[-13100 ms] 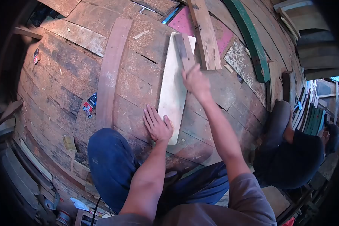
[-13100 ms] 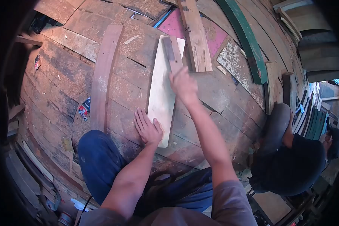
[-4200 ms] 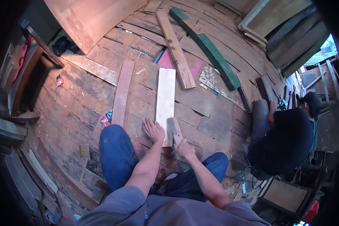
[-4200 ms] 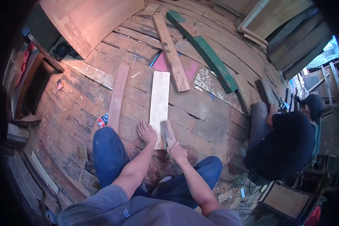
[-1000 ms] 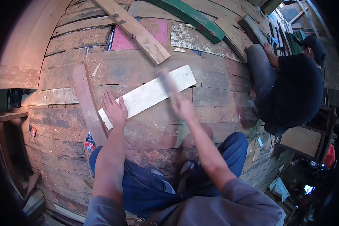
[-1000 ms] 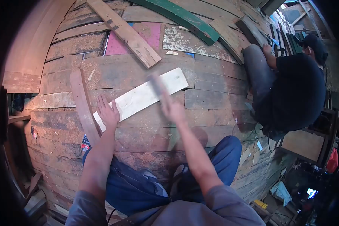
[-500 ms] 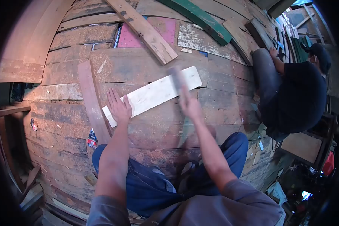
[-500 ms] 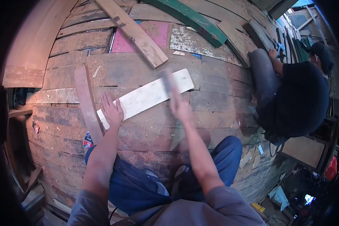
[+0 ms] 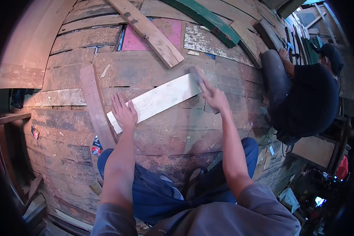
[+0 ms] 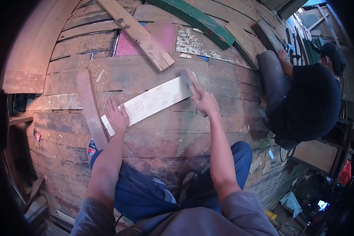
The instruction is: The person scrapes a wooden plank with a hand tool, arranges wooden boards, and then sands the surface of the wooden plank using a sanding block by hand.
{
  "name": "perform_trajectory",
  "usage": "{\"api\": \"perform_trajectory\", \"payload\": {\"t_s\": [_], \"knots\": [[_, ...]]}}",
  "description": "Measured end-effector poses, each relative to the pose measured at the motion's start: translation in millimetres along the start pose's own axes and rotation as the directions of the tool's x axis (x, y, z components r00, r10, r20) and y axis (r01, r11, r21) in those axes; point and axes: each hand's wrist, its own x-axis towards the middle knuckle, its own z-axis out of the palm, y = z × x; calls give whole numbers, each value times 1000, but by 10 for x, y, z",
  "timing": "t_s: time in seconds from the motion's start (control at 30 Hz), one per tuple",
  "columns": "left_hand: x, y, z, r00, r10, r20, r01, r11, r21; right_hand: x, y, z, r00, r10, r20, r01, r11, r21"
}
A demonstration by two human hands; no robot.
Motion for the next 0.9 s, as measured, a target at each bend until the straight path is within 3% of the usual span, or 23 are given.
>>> {"api": "perform_trajectory", "payload": {"t_s": [0.1,0.13,0.17,0.2,0.27,0.33,0.4,0.47,0.57,0.63,0.67,0.7,0.8,0.9], "knots": [[-25,26,-21,1000,-7,11,7,1000,3,-6,-427,227,996,84,13,-84,996,-26],[-22,12,-2,1000,-6,10,6,1000,5,-72,-642,286,988,70,136,-47,985,-167],[0,1,8,1000,-1,8,1,1000,7,-115,-824,405,953,61,295,-9,984,-176],[6,-6,16,1000,2,2,-2,1000,4,-288,-1005,430,936,-121,331,166,980,-112],[2,-20,44,1000,6,-3,-6,1000,-1,-389,-1076,337,936,-166,311,185,982,-31],[2,-9,50,1000,4,0,-4,1000,-11,3,-600,248,922,-7,387,48,994,-98],[-2,-34,21,1000,3,7,-3,1000,-10,52,-569,-273,910,318,268,-319,947,-40],[5,-3,-14,1000,0,10,0,1000,-17,220,82,-188,997,56,58,-55,998,-25],[-6,11,-14,1000,-7,13,7,1000,-6,-15,-315,332,998,59,-31,-60,997,-42],[38,15,-17,1000,-6,9,6,1000,-4,-226,-653,668,992,-57,110,65,996,-67],[28,16,-18,1000,-6,10,6,1000,-5,-467,-994,621,978,-51,203,46,999,26],[9,15,-15,1000,-4,12,4,1000,-6,-572,-1017,763,944,-228,238,226,973,36],[7,4,-1,1000,-7,16,7,1000,-1,-511,-734,689,937,-188,295,213,975,-56],[8,7,-6,1000,-8,16,8,1000,0,-362,-173,390,998,44,45,-42,998,-38]]}}
